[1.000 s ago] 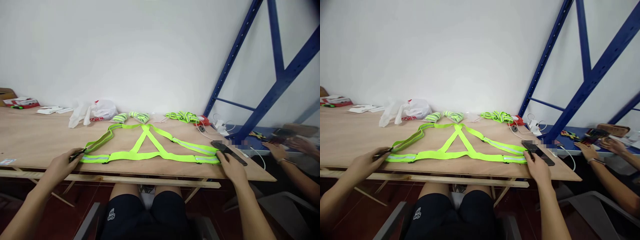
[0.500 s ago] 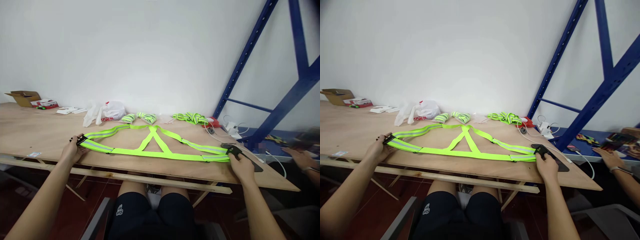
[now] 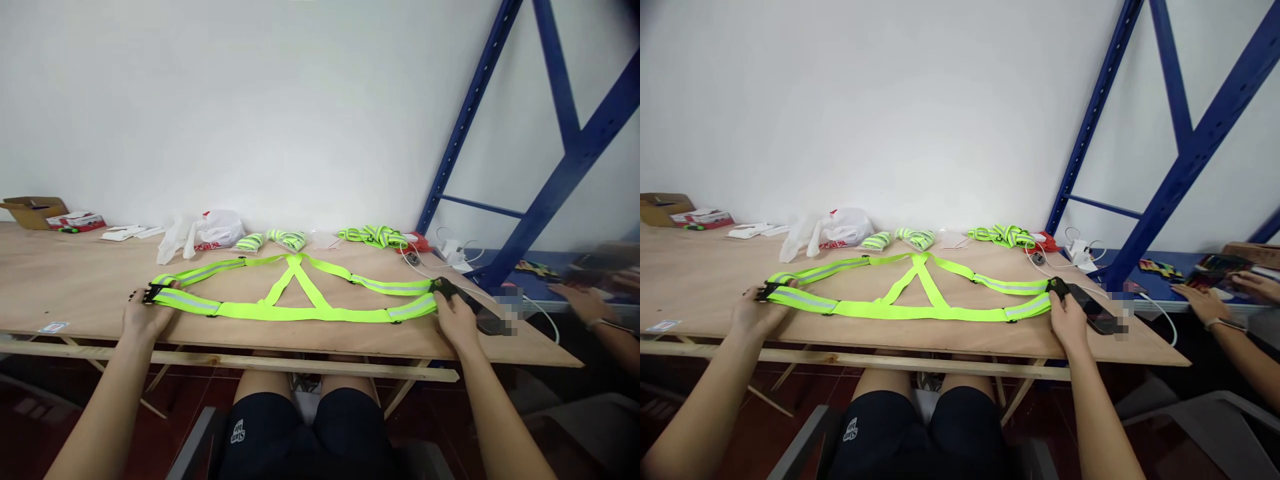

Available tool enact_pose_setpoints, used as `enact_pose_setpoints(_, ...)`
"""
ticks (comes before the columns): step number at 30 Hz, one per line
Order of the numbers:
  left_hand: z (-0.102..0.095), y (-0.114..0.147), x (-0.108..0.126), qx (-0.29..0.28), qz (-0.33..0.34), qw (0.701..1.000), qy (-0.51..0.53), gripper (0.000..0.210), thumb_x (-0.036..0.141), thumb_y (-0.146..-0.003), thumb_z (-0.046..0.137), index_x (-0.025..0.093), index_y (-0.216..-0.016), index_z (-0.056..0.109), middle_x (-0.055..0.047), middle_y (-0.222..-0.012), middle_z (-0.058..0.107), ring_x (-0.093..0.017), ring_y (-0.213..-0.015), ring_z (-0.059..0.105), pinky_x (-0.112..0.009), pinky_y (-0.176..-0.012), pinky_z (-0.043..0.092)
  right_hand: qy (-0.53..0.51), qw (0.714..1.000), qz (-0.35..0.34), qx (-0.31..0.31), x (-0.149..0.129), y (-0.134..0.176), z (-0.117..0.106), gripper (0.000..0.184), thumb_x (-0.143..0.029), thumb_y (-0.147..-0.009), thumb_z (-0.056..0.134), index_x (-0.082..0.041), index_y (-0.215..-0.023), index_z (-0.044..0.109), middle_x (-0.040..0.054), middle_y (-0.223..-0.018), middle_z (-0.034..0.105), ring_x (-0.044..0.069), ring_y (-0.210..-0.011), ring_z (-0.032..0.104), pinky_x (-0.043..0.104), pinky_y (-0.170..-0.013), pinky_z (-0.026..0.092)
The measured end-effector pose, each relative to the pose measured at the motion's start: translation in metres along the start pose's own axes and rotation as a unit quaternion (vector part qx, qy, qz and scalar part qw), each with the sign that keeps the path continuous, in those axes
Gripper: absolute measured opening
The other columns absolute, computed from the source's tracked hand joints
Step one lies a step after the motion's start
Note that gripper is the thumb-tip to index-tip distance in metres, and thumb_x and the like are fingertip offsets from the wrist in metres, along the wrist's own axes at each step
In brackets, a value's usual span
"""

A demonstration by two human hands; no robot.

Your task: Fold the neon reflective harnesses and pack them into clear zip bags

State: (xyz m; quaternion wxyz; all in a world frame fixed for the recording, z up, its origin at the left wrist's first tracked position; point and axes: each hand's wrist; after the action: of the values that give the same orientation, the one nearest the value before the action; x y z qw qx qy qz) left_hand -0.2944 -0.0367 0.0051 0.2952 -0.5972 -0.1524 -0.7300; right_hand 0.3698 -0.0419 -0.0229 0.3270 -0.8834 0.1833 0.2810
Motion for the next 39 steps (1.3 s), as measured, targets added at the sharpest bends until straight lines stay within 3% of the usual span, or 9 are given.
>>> enact_pose_setpoints(3, 0.028, 0.025, 0.009, 0.005, -0.06, 0.994, 0.093, 0.027, 0.024, -0.097, 0.041, 0.025, -0.124, 0.047, -0.005, -0.106, 0.067, -0.021, -0.092, 0.068, -0.043, -0.084, 0.059, -0.024, 0.998, -0.065, 0.004, -0.026, 0.01, 0.002, 0.039, -0.054, -0.082, 0.047, -0.019, -0.084, 0.065, 0.0039, -0.057, 0.058, 0.022, -0.057, 0.057, 0.03, -0.056, 0.041)
enact_pose_setpoints(8, 0.082, 0.065, 0.026, -0.104, 0.126, 0.982, -0.092, 0.053, 0.043, -0.097, 0.047, 0.024, -0.146, 0.043, -0.009, -0.113, 0.061, -0.017, -0.074, 0.067, -0.042, -0.079, 0.059, -0.018, 0.969, -0.247, 0.008, -0.084, 0.031, 0.014, 0.037, -0.04, -0.091, 0.047, -0.019, -0.11, 0.07, 0.0109, -0.089, 0.069, 0.026, -0.083, 0.065, 0.034, -0.074, 0.049)
enact_pose_setpoints(11, 0.117, 0.096, 0.018, -0.218, 0.27, 0.883, -0.314, 0.053, 0.04, -0.096, 0.047, 0.022, -0.146, 0.05, -0.011, -0.112, 0.056, -0.021, -0.083, 0.064, -0.042, -0.086, 0.055, -0.006, 0.93, -0.364, -0.047, -0.118, 0.056, 0.032, 0.038, -0.027, -0.094, 0.044, -0.022, -0.122, 0.071, 0.011, -0.098, 0.065, 0.025, -0.09, 0.062, 0.035, -0.081, 0.051)
enact_pose_setpoints(15, 0.148, 0.14, -0.012, -0.364, 0.301, 0.703, -0.531, 0.054, 0.03, -0.095, 0.05, 0.026, -0.149, 0.049, -0.018, -0.118, 0.053, -0.032, -0.1, 0.061, -0.046, -0.087, 0.05, 0.038, 0.878, -0.446, -0.172, -0.142, 0.091, 0.057, 0.037, -0.021, -0.094, 0.049, -0.025, -0.122, 0.073, 0.0107, -0.095, 0.064, 0.025, -0.089, 0.061, 0.036, -0.078, 0.052)
enact_pose_setpoints(17, 0.149, 0.15, -0.025, -0.392, 0.306, 0.662, -0.56, 0.056, 0.039, -0.096, 0.052, 0.027, -0.15, 0.047, -0.019, -0.119, 0.054, -0.036, -0.108, 0.058, -0.05, -0.091, 0.048, 0.026, 0.874, -0.435, -0.216, -0.142, 0.099, 0.062, 0.033, -0.03, -0.095, 0.055, -0.024, -0.122, 0.073, 0.0111, -0.101, 0.063, 0.026, -0.094, 0.062, 0.037, -0.081, 0.054)
enact_pose_setpoints(20, 0.137, 0.148, -0.034, -0.434, 0.307, 0.673, -0.514, 0.062, 0.054, -0.094, 0.054, 0.03, -0.15, 0.046, -0.016, -0.12, 0.056, -0.035, -0.113, 0.055, -0.05, -0.096, 0.045, -0.02, 0.879, -0.395, -0.265, -0.132, 0.099, 0.062, 0.037, -0.042, -0.092, 0.062, -0.025, -0.124, 0.072, 0.0107, -0.11, 0.063, 0.027, -0.104, 0.063, 0.04, -0.091, 0.053)
enact_pose_setpoints(24, 0.123, 0.138, -0.037, -0.457, 0.297, 0.718, -0.432, 0.049, 0.05, -0.096, 0.054, 0.027, -0.139, 0.06, -0.013, -0.117, 0.06, -0.03, -0.109, 0.059, -0.043, -0.097, 0.046, -0.064, 0.889, -0.352, -0.287, -0.121, 0.091, 0.063, 0.036, -0.038, -0.091, 0.063, -0.027, -0.125, 0.072, 0.0112, -0.122, 0.064, 0.029, -0.116, 0.06, 0.043, -0.101, 0.049)
enact_pose_setpoints(29, 0.127, 0.137, -0.034, -0.45, 0.282, 0.765, -0.365, 0.047, 0.051, -0.096, 0.056, 0.022, -0.133, 0.064, -0.012, -0.118, 0.066, -0.029, -0.111, 0.062, -0.04, -0.097, 0.047, -0.097, 0.897, -0.306, -0.303, -0.121, 0.086, 0.069, 0.036, -0.04, -0.087, 0.067, -0.028, -0.12, 0.075, 0.0107, -0.123, 0.067, 0.032, -0.118, 0.06, 0.048, -0.104, 0.046)
enact_pose_setpoints(39, 0.147, 0.142, -0.033, -0.466, 0.293, 0.77, -0.323, 0.047, 0.048, -0.099, 0.05, 0.022, -0.137, 0.059, -0.012, -0.119, 0.064, -0.027, -0.112, 0.061, -0.04, -0.099, 0.047, -0.24, 0.871, -0.271, -0.333, -0.139, 0.086, 0.062, 0.038, -0.042, -0.087, 0.068, -0.029, -0.122, 0.074, 0.0084, -0.124, 0.063, 0.027, -0.119, 0.058, 0.042, -0.108, 0.044)
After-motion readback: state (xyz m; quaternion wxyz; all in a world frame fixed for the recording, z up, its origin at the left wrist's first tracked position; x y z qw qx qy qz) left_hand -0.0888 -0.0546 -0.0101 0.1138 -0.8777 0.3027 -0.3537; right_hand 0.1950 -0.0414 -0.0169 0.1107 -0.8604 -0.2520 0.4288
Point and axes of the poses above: each hand's wrist, its own y-axis away from the middle knuckle, its own z-axis out of the palm, x = y × z
